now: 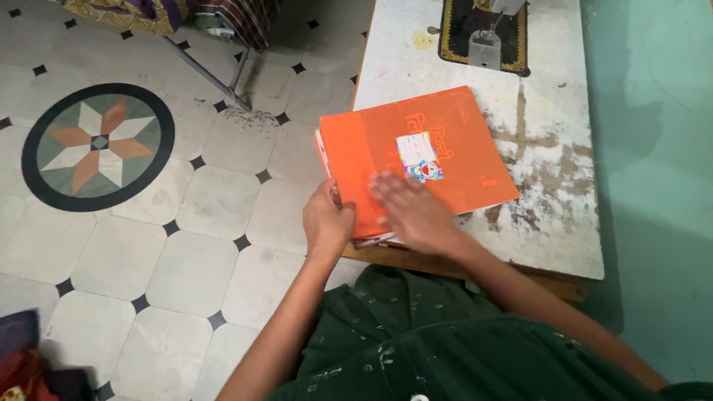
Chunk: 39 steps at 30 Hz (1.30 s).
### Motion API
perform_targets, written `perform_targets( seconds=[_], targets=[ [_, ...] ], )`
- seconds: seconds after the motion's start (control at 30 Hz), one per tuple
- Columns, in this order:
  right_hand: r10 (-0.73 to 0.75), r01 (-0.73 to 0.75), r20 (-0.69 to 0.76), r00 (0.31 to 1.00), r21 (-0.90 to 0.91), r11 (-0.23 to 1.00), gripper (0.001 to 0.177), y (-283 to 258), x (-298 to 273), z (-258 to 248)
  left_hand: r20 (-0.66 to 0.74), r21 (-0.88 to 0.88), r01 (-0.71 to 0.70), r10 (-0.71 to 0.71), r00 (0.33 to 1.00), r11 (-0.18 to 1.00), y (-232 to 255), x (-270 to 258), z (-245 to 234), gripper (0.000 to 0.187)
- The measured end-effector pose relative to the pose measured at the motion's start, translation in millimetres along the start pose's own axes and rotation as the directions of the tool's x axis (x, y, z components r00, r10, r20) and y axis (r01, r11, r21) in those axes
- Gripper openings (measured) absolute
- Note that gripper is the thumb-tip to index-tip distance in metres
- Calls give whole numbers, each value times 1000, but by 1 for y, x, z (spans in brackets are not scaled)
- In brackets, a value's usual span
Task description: The person organizes a stack of orange notebooks by picking them up from a table, showing them to the camera, and placing them onto a shelf in a stack.
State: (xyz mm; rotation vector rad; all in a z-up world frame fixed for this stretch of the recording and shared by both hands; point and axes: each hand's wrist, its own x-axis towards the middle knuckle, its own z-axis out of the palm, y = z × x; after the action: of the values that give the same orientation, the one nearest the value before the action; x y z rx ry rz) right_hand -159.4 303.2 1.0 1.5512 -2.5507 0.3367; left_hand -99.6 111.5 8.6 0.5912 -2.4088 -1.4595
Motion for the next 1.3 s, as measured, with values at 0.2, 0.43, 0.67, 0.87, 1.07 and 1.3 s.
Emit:
perform_targets(
  seconds=[0.2,0.43,0.67,0.87,1.07,1.3],
  targets=[
    [524,-522,-14,852,-110,846,67,129,-38,-12,30,-42,-11,12,999,999,-12,4,1,51],
    [454,-452,-56,889,-249,856,46,132,15,26,52,-109,-59,65,997,992,-21,5,3,55],
    [46,-53,116,992,58,997,64,9,52,26,-15,-28,-164,164,986,986,-26,5,3,50],
    [408,-313,108,906,-477,821,51,154,12,3,25,-43,-116,118,993,992,-24,0,3,52],
    [628,-633,-85,774,-67,771,70,247,56,32,6,82,-180,180,984,980,-30,3,7,60],
    [258,-276,-139,956,-131,952,70,105,151,74,27,114,-101,99,995,988,-28,2,7,60]
  ],
)
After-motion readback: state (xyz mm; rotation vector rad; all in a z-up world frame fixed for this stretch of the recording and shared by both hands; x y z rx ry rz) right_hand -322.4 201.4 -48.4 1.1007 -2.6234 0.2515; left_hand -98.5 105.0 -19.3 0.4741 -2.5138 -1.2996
